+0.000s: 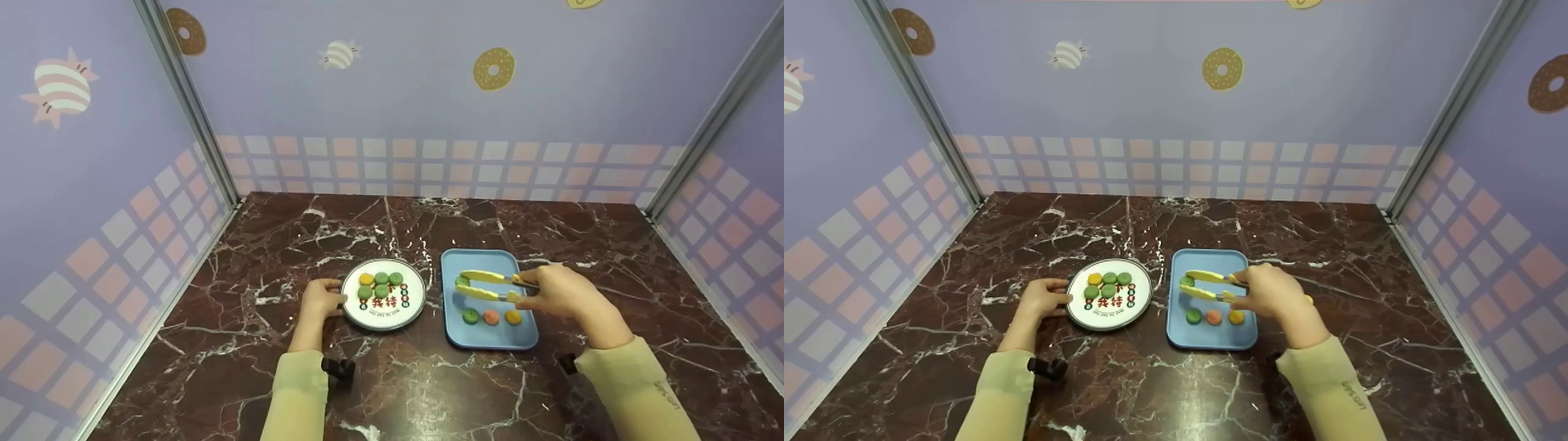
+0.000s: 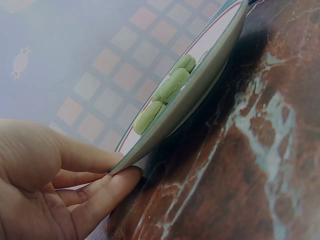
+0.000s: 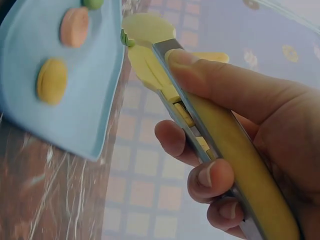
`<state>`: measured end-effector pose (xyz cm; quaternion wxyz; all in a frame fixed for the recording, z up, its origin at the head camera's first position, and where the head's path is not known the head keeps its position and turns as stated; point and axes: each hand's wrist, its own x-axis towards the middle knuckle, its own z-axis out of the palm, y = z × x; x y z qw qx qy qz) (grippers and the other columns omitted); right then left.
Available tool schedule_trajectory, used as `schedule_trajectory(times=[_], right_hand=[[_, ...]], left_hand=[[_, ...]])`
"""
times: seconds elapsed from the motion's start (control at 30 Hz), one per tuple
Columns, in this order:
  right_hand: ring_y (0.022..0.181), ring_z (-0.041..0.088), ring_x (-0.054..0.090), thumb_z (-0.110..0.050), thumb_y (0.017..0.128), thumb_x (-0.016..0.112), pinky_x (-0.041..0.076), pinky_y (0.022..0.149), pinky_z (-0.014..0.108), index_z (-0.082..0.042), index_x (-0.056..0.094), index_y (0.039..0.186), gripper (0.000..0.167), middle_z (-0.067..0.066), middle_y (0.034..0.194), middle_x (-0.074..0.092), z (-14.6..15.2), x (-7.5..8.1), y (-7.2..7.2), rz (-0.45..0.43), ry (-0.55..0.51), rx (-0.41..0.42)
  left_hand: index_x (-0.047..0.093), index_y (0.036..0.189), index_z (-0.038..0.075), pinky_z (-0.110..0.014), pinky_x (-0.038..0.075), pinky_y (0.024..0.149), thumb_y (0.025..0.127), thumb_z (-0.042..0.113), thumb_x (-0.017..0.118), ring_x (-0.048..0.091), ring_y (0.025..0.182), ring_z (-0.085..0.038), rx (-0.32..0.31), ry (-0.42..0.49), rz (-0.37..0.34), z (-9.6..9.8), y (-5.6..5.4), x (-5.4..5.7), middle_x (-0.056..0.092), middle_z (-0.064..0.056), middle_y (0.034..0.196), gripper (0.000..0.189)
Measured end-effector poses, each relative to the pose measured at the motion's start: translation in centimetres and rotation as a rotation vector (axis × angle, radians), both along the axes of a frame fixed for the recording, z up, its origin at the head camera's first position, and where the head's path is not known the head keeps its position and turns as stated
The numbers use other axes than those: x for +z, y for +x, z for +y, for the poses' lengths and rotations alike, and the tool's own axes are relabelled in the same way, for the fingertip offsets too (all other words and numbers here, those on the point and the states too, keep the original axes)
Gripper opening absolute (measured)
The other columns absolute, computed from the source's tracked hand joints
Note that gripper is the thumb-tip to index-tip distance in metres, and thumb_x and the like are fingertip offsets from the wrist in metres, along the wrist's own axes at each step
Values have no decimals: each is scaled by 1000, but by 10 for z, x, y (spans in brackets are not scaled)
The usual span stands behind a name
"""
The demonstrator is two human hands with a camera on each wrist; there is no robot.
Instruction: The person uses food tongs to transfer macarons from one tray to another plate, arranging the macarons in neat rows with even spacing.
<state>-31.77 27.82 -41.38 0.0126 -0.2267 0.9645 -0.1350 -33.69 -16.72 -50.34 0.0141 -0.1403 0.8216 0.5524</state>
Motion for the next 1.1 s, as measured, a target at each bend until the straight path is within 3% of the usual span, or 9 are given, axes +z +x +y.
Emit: schedule_trajectory(times=[0.1,0.5,0.73,0.9,1.1], right_hand=[[98,37,72,-30,87,89,61,84,57,-1,75,130,53,17,118,77,-10,0,-1,4,14,26],[87,30,72,-30,89,88,62,75,51,-3,74,133,54,15,116,78,-45,-2,-8,17,22,101],[72,15,64,-28,88,89,55,64,40,-7,77,129,47,9,109,79,-63,-7,-12,4,9,133],[80,21,69,-30,89,88,57,65,41,-8,77,130,48,10,111,79,-75,-8,-14,3,28,137],[66,18,58,-29,88,89,48,57,37,-11,80,114,33,4,86,74,-91,-13,-20,12,26,186]], left_hand=[[62,138,-14,-31,68,66,93,-10,70,73,100,-42,2,11,-3,0,1,0,64,-35,132,46],[62,137,-15,-31,68,65,92,-12,69,73,99,-42,6,15,18,1,0,0,64,-36,130,46],[61,138,-15,-31,68,64,92,-11,70,73,98,-42,1,16,12,1,1,0,64,-36,130,46],[60,139,-14,-31,68,65,93,-12,69,74,96,-40,8,31,-4,0,0,0,63,-36,133,47],[61,138,-14,-31,67,64,92,-11,70,73,90,-35,12,25,-5,0,-1,-1,64,-35,131,47]])
